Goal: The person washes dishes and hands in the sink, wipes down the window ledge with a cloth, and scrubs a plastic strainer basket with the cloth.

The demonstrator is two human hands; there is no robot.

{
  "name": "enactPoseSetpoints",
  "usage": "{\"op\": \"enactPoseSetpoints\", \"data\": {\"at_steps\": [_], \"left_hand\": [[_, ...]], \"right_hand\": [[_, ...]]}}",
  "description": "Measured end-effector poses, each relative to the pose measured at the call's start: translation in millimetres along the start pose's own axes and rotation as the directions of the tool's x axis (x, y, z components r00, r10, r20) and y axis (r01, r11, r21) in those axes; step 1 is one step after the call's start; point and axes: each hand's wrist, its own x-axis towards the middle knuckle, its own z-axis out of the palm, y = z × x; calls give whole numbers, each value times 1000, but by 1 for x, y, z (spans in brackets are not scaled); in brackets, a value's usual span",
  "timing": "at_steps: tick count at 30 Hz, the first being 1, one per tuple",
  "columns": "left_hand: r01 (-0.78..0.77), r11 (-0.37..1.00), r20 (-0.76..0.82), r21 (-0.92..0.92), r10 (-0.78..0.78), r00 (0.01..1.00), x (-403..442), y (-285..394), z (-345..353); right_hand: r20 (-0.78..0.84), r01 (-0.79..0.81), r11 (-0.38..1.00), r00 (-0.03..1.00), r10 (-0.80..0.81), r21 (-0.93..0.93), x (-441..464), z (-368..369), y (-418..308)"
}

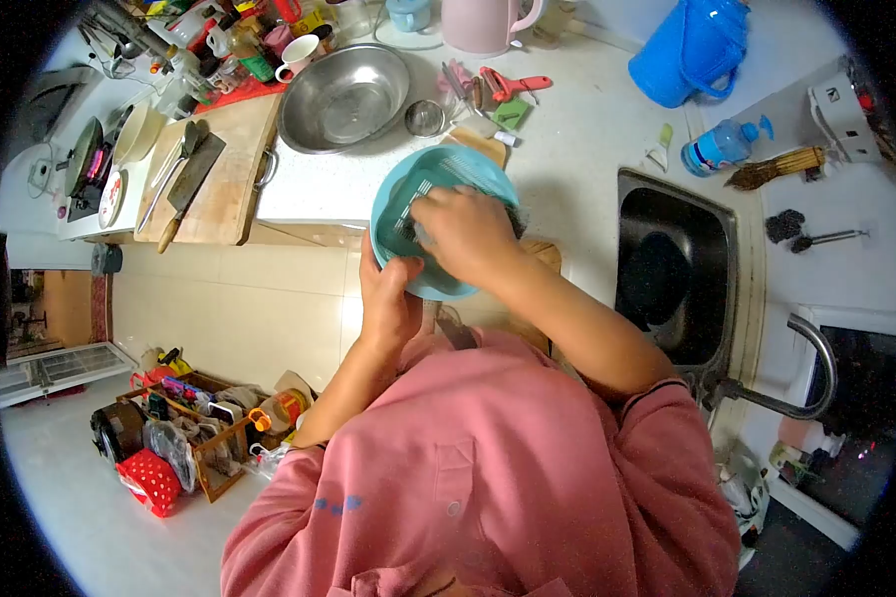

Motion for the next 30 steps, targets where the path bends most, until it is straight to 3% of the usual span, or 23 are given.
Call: {"op": "enactPoseSetpoints", "data": {"at_steps": [2, 5, 8, 12, 15, 19, 23, 30], "left_hand": [[17, 1000, 7, -18, -17, 1000, 1, -3, -3], [41, 998, 7, -54, -41, 999, 1, -3, 0], [25, 997, 28, -70, -23, 999, 2, -2, -6], [22, 998, -28, -59, -24, 999, -1, -4, -2], [18, 996, -27, -85, -20, 999, 1, -8, -5], [-3, 997, -29, -79, 0, 1000, 1, -7, 1], [38, 995, -38, -97, -42, 998, -4, -3, -2], [-1, 1000, -2, 22, 1, 1000, 2, 8, 0]], "right_hand": [[13, 12, 1000, 1000, -12, 11, -2, 1, -3], [2, -108, 991, 994, 108, -77, 6, 9, 4], [6, 144, 989, 989, -145, 16, -5, 8, 1], [-15, -50, 989, 999, 48, -142, 0, 10, 7], [45, 201, 979, 979, -200, -18, -9, 9, -1], [-49, 26, 993, 998, -32, -115, -3, 6, 4], [61, 296, 950, 955, -291, -95, -15, -2, 0], [-18, 255, 952, 965, -261, -170, -5, -14, 5]]}}
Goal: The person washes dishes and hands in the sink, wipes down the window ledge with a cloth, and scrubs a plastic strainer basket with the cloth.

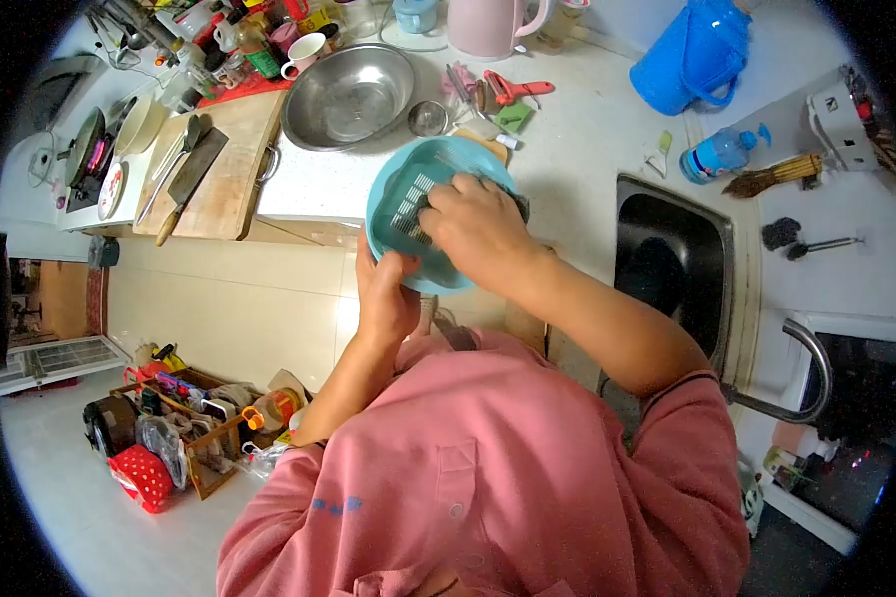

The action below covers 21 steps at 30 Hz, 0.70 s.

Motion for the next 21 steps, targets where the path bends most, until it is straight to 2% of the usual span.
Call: {"op": "enactPoseSetpoints", "data": {"at_steps": [4, 7, 10, 13, 16, 21], "left_hand": [[-58, 993, -29, 103, 62, 998, -2, 2, -2], [-41, 993, -29, 109, 44, 999, -6, 11, 2], [-14, 993, -36, 115, 18, 999, -3, 12, 4], [1, 992, -26, 127, 3, 1000, -3, 11, -2], [14, 991, 5, 136, -15, 1000, -2, 15, -5], [28, 988, 6, 154, -30, 1000, 1, 12, -5]], "right_hand": [[-7, -21, 1000, 1000, 21, -19, 0, 8, 6], [31, 150, 985, 988, -153, 79, -2, 9, 8], [-35, 107, 994, 994, -107, -23, 0, 5, 9], [-26, 68, 996, 997, -69, -57, 0, 8, 5], [27, 204, 976, 978, -207, 72, -2, 7, 2], [-24, 84, 996, 996, -85, -40, 2, 10, 7]]}}
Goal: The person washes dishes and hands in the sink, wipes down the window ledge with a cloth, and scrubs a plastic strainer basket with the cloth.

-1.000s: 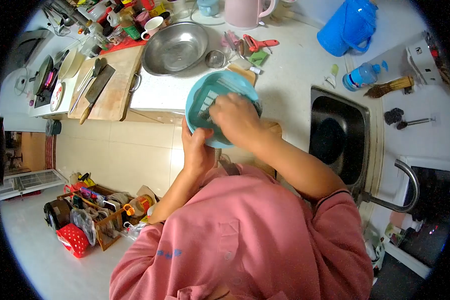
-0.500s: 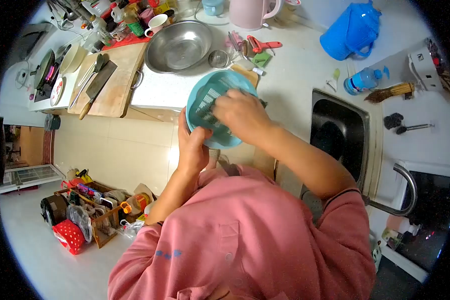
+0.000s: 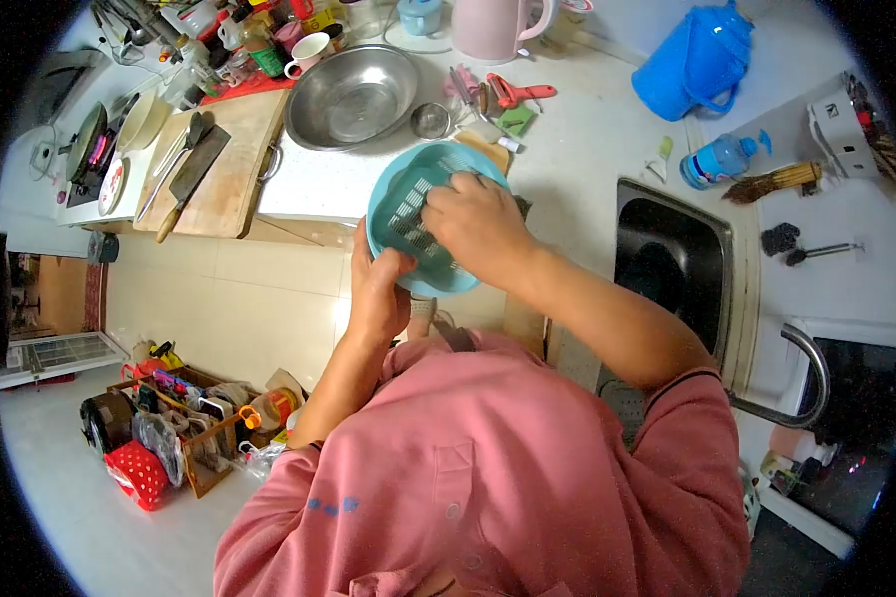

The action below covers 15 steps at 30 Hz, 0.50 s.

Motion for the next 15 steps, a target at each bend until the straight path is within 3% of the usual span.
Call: {"op": "enactPoseSetpoints", "data": {"at_steps": [4, 10, 15], "left_hand": [[-31, 999, -2, 18, 31, 1000, 2, -1, -2], [52, 990, 13, -132, -51, 999, 5, -9, -7], [0, 977, -22, -212, -4, 1000, 7, -22, -6]], "right_hand": [[22, 116, 991, 993, -118, 66, -5, 5, -6], [50, -100, 994, 994, 101, -32, 6, 2, -6], [220, -432, 900, 885, 411, 53, 14, -3, -18]]}}
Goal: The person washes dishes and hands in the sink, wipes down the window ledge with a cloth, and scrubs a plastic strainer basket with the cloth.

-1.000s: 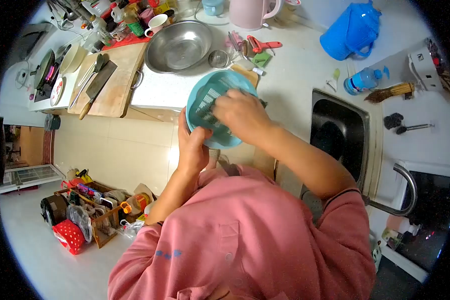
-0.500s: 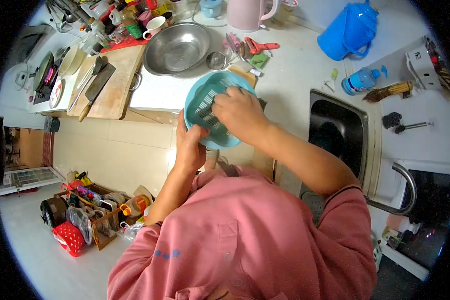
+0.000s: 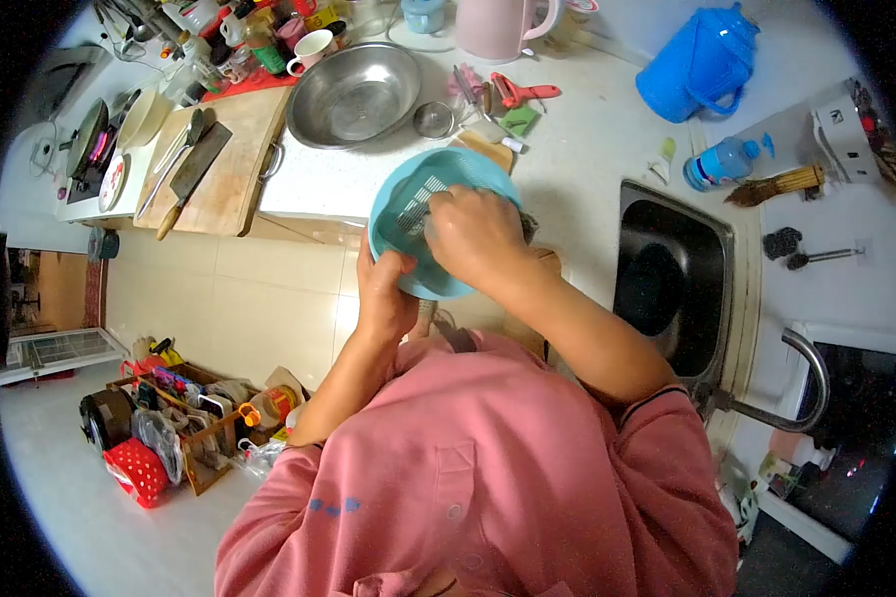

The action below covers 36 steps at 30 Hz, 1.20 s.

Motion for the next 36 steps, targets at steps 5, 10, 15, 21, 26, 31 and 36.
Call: {"op": "enactPoseSetpoints", "data": {"at_steps": [5, 10, 15, 21, 26, 31, 36], "left_hand": [[-10, 1000, 4, 9, 10, 1000, -2, -2, 6], [93, 962, 47, -257, -84, 995, 3, -3, -7], [140, 929, 104, -343, -111, 988, 3, 1, -11], [142, 918, 91, -369, -116, 989, -1, 4, -7], [97, 947, 98, -307, -70, 993, 0, 1, -11], [25, 981, 51, -191, -15, 999, 3, -2, -17], [-43, 998, 46, -42, 45, 998, 0, 3, -12]], "right_hand": [[99, 19, 991, 995, -32, 130, -2, -10, 6], [-48, -90, 898, 991, 122, 431, -10, -69, -2], [-257, -110, 887, 935, 245, 448, -17, -77, 21], [-95, -261, 822, 930, 354, 506, -31, -62, 21], [-344, 92, 992, 937, -56, 88, -30, -66, 3], [-36, 458, 853, 876, -481, -250, -21, -58, -3], [199, 470, 838, 881, -429, -277, -8, -40, 1]]}}
